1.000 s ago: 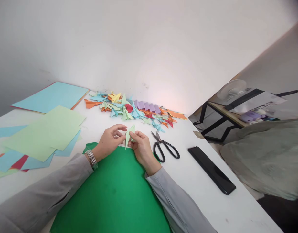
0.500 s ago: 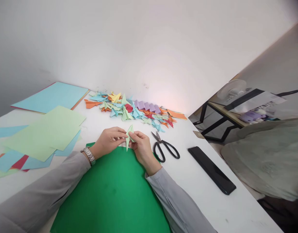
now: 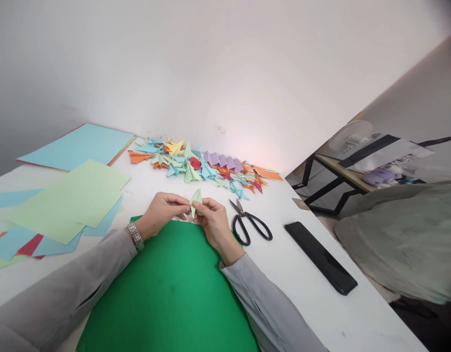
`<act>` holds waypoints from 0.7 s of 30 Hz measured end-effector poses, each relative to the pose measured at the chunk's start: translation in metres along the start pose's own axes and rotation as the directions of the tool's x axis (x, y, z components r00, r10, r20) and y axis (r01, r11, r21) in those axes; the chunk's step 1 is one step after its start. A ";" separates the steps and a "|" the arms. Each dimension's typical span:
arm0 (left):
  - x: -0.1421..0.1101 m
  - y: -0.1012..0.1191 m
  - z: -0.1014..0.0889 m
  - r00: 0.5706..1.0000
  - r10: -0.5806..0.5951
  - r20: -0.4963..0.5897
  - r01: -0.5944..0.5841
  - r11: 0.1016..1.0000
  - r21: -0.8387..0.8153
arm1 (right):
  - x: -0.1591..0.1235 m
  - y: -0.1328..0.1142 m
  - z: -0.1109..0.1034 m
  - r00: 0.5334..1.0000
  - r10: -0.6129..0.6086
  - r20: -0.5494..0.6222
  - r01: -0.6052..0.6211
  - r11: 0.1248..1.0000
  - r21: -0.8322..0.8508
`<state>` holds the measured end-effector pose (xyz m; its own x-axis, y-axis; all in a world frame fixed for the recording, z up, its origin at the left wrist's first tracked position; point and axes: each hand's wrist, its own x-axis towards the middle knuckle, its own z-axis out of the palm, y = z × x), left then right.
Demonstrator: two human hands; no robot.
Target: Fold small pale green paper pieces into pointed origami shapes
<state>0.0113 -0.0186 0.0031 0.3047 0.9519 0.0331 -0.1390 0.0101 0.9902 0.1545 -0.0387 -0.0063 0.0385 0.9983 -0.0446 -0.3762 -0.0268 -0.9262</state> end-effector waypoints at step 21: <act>0.003 0.007 -0.011 0.940 -0.258 0.223 0.308 0.923 -0.231 | -0.002 -0.001 0.000 0.997 0.007 0.082 -0.005 1.000 -0.024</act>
<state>0.0010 -0.0123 0.0086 0.5323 0.8240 -0.1940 -0.2524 0.3732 0.8928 0.1548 -0.0404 -0.0055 -0.0399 0.9990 -0.0201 -0.3540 -0.0330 -0.9347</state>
